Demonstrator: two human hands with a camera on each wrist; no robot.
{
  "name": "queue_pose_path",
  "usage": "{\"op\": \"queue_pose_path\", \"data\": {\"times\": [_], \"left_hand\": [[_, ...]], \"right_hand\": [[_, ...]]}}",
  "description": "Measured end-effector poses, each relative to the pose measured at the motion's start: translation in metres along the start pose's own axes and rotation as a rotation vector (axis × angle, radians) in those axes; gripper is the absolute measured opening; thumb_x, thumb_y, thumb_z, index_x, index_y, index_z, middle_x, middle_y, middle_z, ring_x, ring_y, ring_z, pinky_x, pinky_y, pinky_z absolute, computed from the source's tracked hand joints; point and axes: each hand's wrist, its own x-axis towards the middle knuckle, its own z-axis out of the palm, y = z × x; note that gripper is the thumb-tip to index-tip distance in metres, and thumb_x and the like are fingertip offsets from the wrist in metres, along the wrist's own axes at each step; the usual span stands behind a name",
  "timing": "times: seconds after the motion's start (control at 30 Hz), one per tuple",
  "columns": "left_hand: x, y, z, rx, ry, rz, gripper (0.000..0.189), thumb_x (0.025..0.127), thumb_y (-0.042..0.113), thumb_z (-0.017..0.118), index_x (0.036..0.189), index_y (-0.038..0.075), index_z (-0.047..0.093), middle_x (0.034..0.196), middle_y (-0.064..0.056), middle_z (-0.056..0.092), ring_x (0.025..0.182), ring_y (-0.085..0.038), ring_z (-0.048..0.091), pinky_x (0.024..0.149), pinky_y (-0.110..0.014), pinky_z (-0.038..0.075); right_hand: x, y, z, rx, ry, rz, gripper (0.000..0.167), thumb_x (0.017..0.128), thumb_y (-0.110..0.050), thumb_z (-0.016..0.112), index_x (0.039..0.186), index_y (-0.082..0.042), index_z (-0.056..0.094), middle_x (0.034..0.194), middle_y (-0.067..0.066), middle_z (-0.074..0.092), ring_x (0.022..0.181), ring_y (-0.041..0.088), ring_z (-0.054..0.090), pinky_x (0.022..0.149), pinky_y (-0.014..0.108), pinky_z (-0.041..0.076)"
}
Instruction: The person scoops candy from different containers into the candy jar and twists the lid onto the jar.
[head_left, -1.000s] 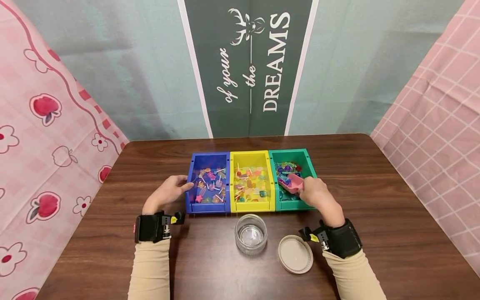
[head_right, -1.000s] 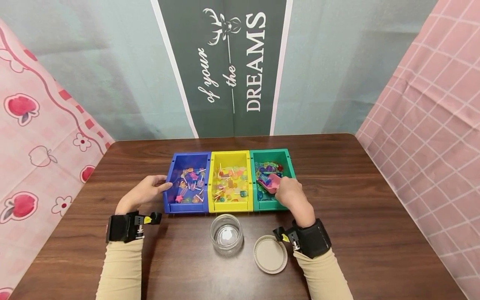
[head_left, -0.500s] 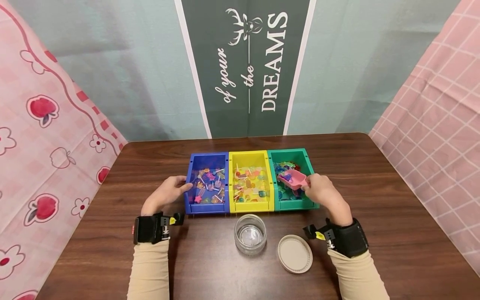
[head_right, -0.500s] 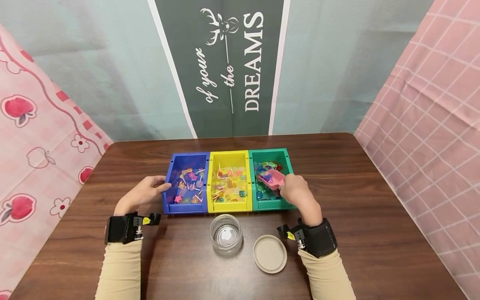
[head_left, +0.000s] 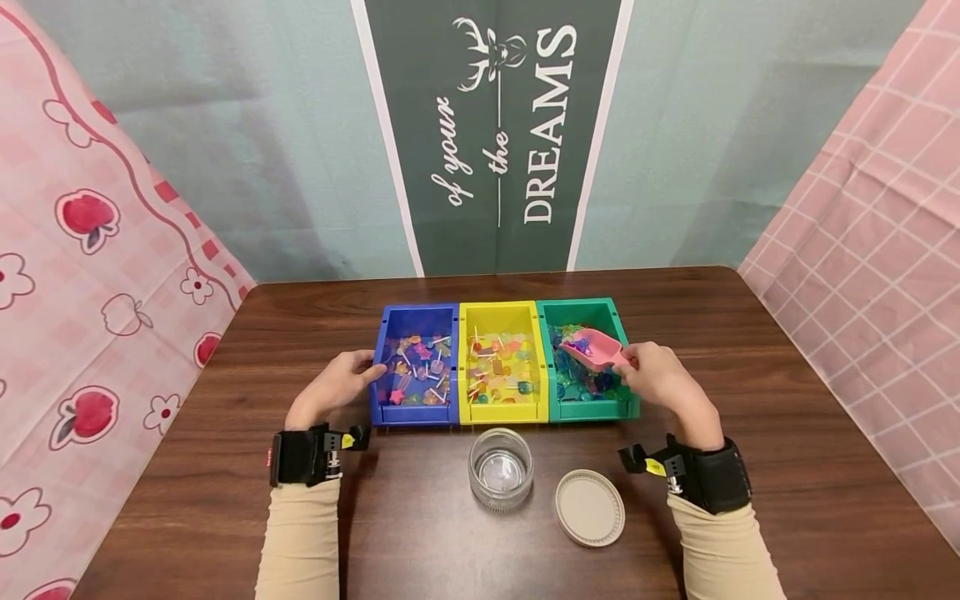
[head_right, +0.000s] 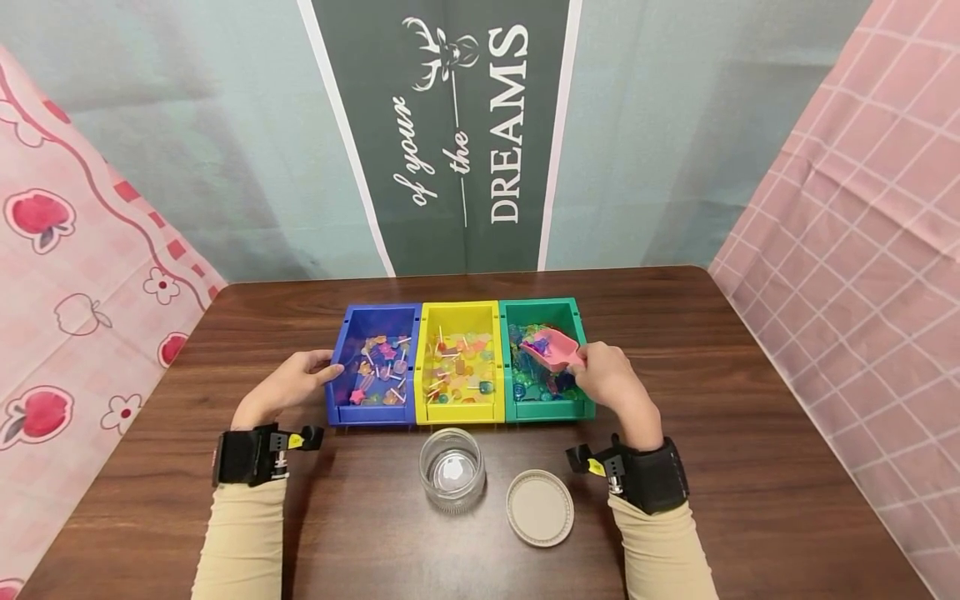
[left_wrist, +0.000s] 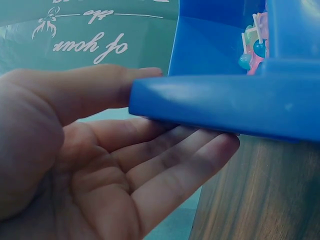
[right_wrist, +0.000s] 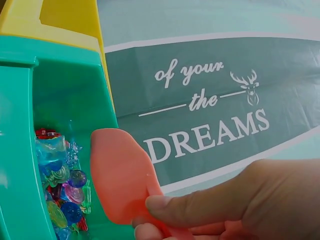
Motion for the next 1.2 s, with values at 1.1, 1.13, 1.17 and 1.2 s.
{"op": "queue_pose_path", "data": {"times": [1.1, 1.13, 1.17, 1.2], "left_hand": [[0.0, 0.0, -0.004, 0.024, -0.013, 0.024, 0.044, 0.102, 0.019, 0.046, 0.135, -0.01, 0.047, 0.121, -0.025, 0.063, 0.101, -0.026, 0.059, 0.097, -0.049, 0.049], [0.0, 0.0, -0.004, 0.026, -0.015, 0.03, 0.044, 0.102, 0.019, 0.046, 0.135, -0.011, 0.047, 0.121, -0.026, 0.063, 0.101, -0.026, 0.059, 0.096, -0.048, 0.05], [-0.001, -0.001, -0.004, 0.022, -0.016, 0.027, 0.044, 0.102, 0.019, 0.046, 0.134, -0.011, 0.048, 0.121, -0.026, 0.063, 0.102, -0.026, 0.059, 0.097, -0.049, 0.05], [-0.002, -0.001, -0.005, 0.016, -0.017, 0.026, 0.044, 0.102, 0.019, 0.047, 0.134, -0.011, 0.048, 0.121, -0.026, 0.063, 0.102, -0.027, 0.06, 0.097, -0.049, 0.05]], "right_hand": [[-0.012, 0.017, -0.02, 0.013, 0.042, -0.192, 0.023, 0.093, -0.01, 0.059, 0.104, 0.011, 0.063, 0.07, 0.004, 0.051, 0.063, 0.013, 0.043, 0.056, 0.024, 0.035], [-0.012, 0.017, -0.021, 0.018, 0.039, -0.199, 0.023, 0.093, -0.01, 0.06, 0.104, 0.01, 0.064, 0.071, 0.005, 0.052, 0.063, 0.012, 0.042, 0.056, 0.024, 0.035], [-0.013, 0.017, -0.021, 0.026, 0.035, -0.204, 0.023, 0.094, -0.01, 0.06, 0.104, 0.01, 0.064, 0.071, 0.005, 0.053, 0.062, 0.01, 0.042, 0.056, 0.023, 0.036], [-0.013, 0.016, -0.022, 0.031, 0.032, -0.213, 0.024, 0.094, -0.011, 0.06, 0.105, 0.01, 0.064, 0.072, 0.006, 0.054, 0.062, 0.009, 0.042, 0.056, 0.023, 0.036]]}}
